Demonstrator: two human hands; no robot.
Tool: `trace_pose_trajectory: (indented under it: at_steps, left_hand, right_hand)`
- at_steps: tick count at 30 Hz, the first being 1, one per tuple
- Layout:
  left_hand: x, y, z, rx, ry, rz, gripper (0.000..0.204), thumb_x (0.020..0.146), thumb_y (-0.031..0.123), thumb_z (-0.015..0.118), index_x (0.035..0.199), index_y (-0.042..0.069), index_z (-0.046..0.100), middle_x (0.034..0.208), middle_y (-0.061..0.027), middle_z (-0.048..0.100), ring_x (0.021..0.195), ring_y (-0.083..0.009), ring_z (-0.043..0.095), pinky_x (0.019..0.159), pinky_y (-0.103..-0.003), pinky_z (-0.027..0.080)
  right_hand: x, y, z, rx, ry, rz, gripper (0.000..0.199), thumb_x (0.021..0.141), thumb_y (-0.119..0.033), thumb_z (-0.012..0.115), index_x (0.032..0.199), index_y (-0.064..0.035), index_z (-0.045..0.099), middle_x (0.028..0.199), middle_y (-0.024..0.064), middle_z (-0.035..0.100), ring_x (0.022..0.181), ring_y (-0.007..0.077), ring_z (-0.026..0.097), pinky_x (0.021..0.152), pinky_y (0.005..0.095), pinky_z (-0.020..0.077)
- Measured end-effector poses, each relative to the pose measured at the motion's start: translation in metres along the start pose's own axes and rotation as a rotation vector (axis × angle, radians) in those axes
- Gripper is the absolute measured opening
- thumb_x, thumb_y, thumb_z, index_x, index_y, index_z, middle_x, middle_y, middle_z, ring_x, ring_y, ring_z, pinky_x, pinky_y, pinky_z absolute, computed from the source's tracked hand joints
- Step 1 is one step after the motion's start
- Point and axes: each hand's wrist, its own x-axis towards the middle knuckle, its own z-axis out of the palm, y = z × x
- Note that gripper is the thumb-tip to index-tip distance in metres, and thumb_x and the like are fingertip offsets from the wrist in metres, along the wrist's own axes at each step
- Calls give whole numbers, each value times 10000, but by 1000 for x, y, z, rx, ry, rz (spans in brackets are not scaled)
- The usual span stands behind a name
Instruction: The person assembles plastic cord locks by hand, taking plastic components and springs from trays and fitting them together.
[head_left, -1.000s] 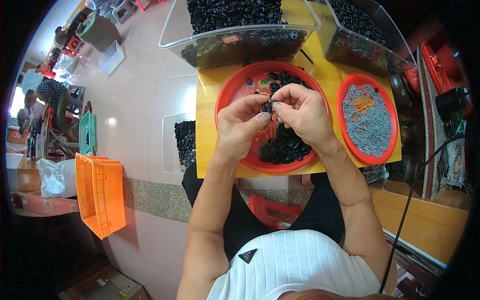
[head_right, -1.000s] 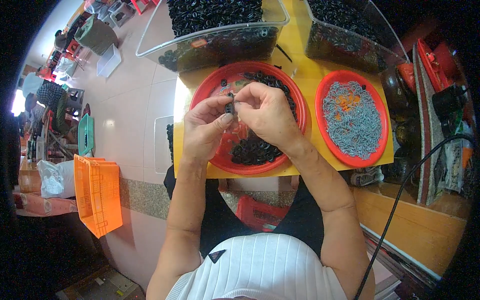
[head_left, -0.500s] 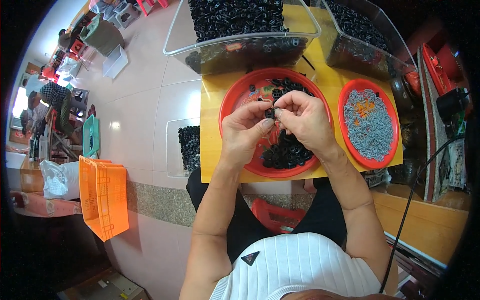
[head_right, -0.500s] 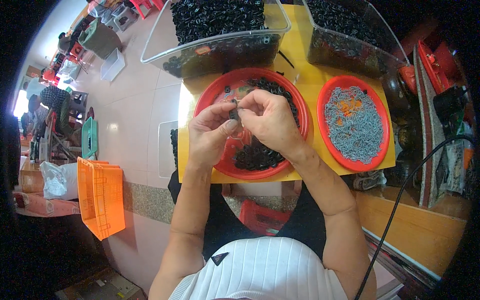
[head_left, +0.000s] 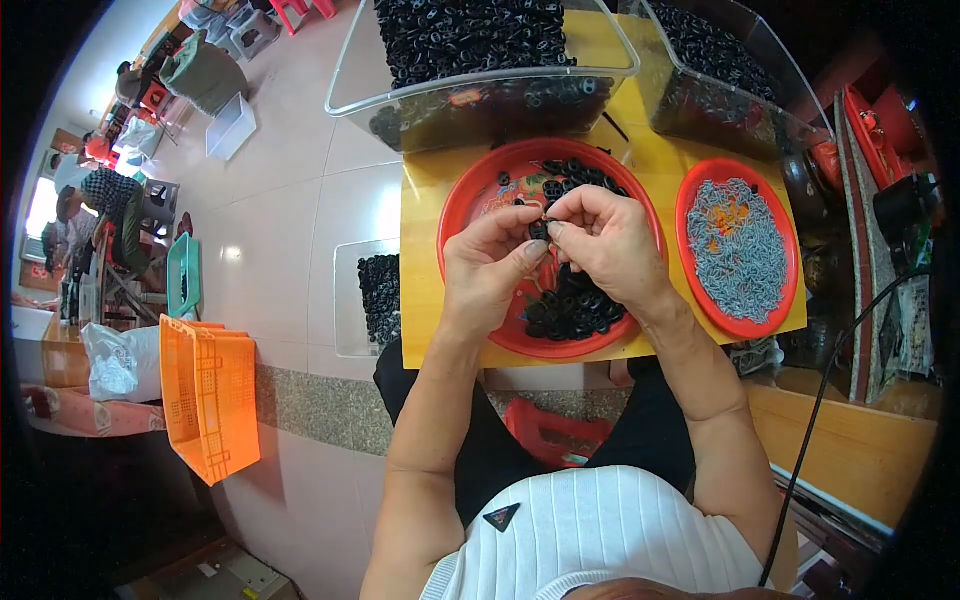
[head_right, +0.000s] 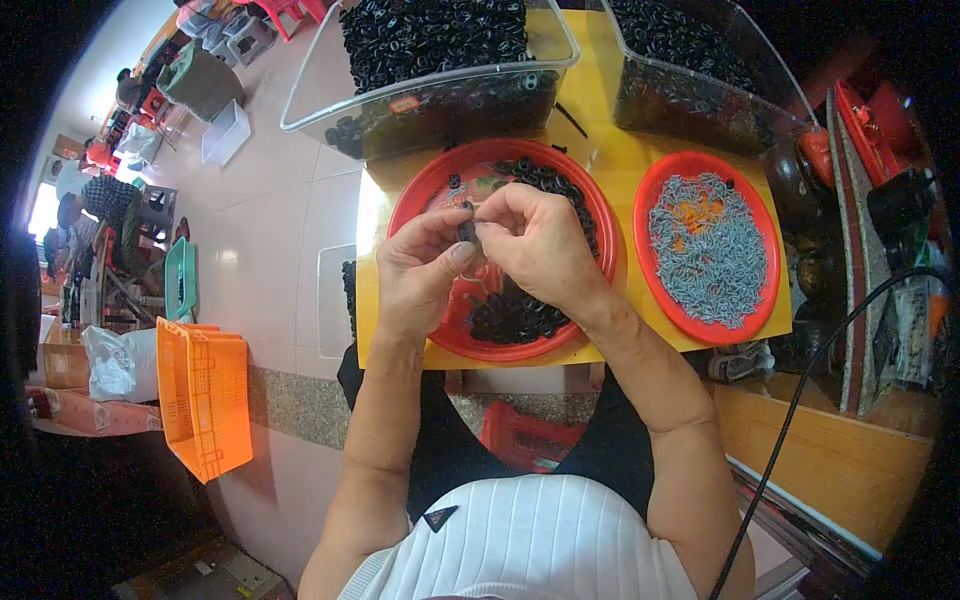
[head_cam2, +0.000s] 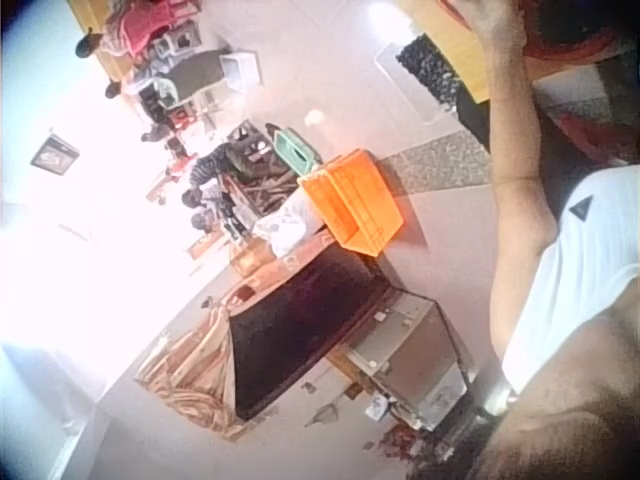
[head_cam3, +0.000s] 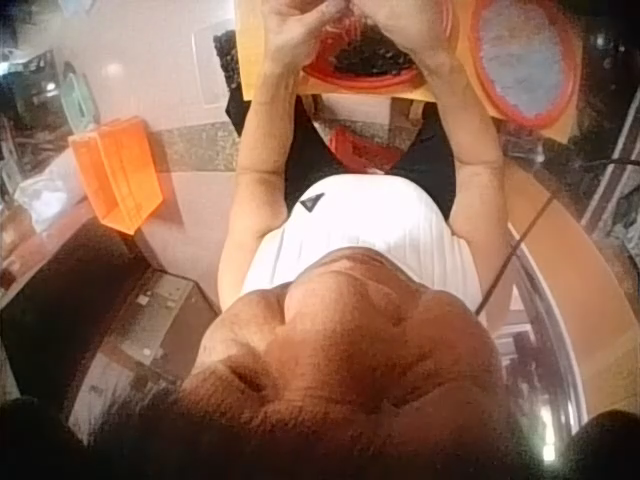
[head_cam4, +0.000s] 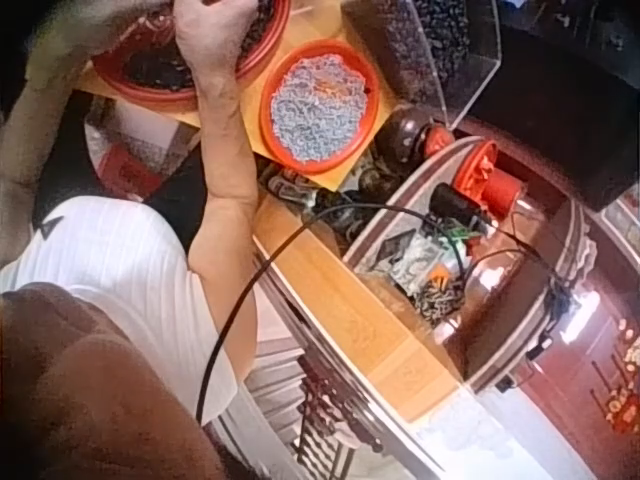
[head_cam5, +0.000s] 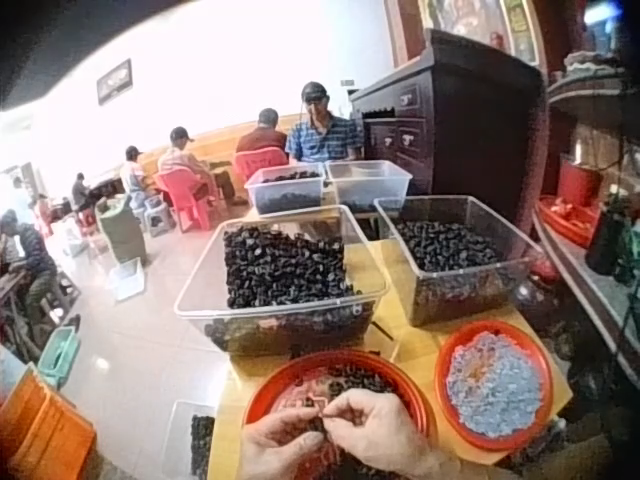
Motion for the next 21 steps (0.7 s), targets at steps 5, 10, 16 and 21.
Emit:
trace_pose_trajectory:
  at_steps: [5,10,16,21]
  left_hand:
    - [0,2,-1,0,6,-10,270,753,-38,601,1019,-26,556,851,-56,590,733,-93,554,617,-197,460]
    - [-1,4,-1,7,-6,-24,269,753,-47,594,1019,-39,554,860,-64,597,743,-100,565,638,-202,471]
    - [-4,6,-1,14,-4,-6,264,741,-78,578,1002,-46,567,837,-61,599,726,-97,564,633,-200,469]
    - [-4,1,-4,87,-45,88,276,722,-34,631,989,-58,563,901,-128,609,761,-165,608,661,-265,536]
  right_hand:
    - [0,-2,0,59,-12,54,73,777,-34,570,826,21,571,691,22,583,599,68,547,521,206,459]
    - [7,10,-15,331,-211,116,112,776,-61,609,860,4,576,696,29,581,565,76,542,494,190,453]
    - [8,14,-16,433,-284,162,149,766,-79,632,871,5,569,714,30,576,596,96,564,516,206,482]
    - [8,25,-16,492,-309,155,151,756,-67,641,863,3,559,731,29,568,613,103,572,527,216,493]
